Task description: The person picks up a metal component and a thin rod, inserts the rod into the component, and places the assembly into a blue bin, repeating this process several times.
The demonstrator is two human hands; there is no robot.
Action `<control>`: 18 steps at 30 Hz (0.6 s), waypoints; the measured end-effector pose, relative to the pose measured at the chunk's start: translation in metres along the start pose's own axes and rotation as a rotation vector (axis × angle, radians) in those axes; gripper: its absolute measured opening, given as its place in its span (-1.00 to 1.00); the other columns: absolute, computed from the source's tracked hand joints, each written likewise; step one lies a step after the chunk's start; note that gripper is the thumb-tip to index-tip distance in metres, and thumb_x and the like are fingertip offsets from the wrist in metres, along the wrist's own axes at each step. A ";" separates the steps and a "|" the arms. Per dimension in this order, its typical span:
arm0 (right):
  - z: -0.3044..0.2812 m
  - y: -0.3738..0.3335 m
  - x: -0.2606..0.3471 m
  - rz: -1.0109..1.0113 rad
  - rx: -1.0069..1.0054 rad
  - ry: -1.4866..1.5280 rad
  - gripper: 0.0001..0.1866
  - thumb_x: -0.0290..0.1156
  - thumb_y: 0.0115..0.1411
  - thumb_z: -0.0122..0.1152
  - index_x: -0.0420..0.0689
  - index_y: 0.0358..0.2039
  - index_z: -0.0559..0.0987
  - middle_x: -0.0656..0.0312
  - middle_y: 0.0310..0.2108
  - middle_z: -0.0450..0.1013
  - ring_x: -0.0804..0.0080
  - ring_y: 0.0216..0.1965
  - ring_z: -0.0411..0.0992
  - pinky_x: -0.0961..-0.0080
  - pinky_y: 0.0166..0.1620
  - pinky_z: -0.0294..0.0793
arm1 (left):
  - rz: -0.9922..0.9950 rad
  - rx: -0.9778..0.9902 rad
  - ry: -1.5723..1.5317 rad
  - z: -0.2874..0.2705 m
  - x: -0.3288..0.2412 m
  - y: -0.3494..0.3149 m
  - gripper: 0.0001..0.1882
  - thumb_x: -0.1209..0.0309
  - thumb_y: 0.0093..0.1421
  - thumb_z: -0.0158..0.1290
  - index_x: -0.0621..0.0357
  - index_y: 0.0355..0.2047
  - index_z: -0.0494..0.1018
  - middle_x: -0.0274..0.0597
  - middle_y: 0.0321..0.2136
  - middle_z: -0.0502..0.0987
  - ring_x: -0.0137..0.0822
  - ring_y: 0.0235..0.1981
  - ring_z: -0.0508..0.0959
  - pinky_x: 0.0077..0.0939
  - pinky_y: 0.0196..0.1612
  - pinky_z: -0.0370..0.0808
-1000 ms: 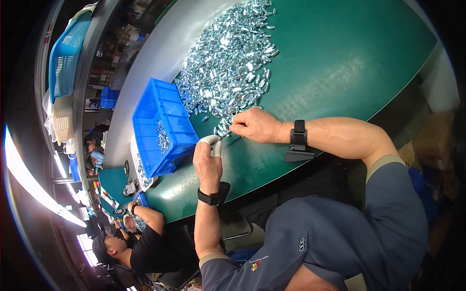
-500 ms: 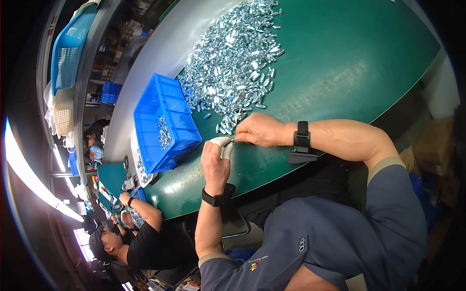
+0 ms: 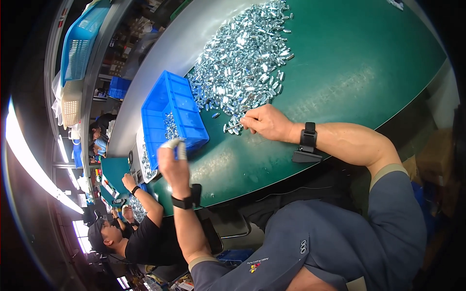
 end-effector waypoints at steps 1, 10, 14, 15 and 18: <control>-0.002 0.000 -0.001 0.017 -0.005 0.006 -0.62 -0.17 0.39 0.14 -0.18 -0.44 0.66 0.16 -0.60 0.55 0.33 -0.56 0.52 0.35 -0.39 0.47 | -0.001 -0.004 0.000 -0.003 0.009 0.007 -0.79 0.53 0.20 0.29 0.19 -0.15 0.60 -0.06 -0.22 0.64 -0.03 -0.15 0.62 -0.24 -0.02 0.53; 0.003 -0.001 0.006 0.050 0.026 0.010 -0.64 -0.19 0.40 0.15 -0.20 -0.42 0.65 0.19 -0.59 0.56 0.41 -0.55 0.52 0.40 -0.39 0.46 | 0.066 0.240 -0.180 0.114 0.000 0.018 -0.71 0.53 0.19 0.25 0.21 -0.06 0.59 0.01 -0.12 0.60 0.01 -0.12 0.61 -0.22 -0.02 0.53; 0.007 -0.003 -0.002 0.056 0.043 0.019 -0.66 -0.20 0.44 0.14 -0.18 -0.36 0.65 0.33 -0.57 0.54 0.63 -0.58 0.39 0.55 -0.47 0.37 | 0.012 0.256 -0.078 0.154 0.009 0.018 -0.77 0.53 0.18 0.26 0.22 -0.13 0.59 -0.01 -0.17 0.60 -0.01 -0.16 0.61 -0.23 -0.07 0.53; 0.006 -0.002 -0.002 0.055 0.043 0.015 -0.66 -0.20 0.44 0.14 -0.18 -0.36 0.65 0.33 -0.57 0.54 0.63 -0.58 0.39 0.55 -0.47 0.37 | -0.004 0.279 -0.066 0.157 0.011 0.014 -0.77 0.52 0.18 0.26 0.22 -0.14 0.59 -0.02 -0.18 0.61 -0.02 -0.17 0.61 -0.23 -0.09 0.53; 0.000 -0.003 -0.007 0.082 -0.006 0.015 -0.65 -0.20 0.44 0.14 -0.20 -0.36 0.65 0.32 -0.57 0.54 0.64 -0.57 0.41 0.56 -0.47 0.39 | -0.038 0.295 -0.137 0.149 -0.004 0.001 -0.78 0.52 0.18 0.28 0.21 -0.16 0.59 -0.05 -0.21 0.62 -0.04 -0.22 0.62 -0.24 -0.13 0.54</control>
Point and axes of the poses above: each hand's wrist, its own y-axis towards the middle knuckle, its own z-axis out of the palm, x = y × z, the point moved 7 cm from there along y, towards the middle knuckle
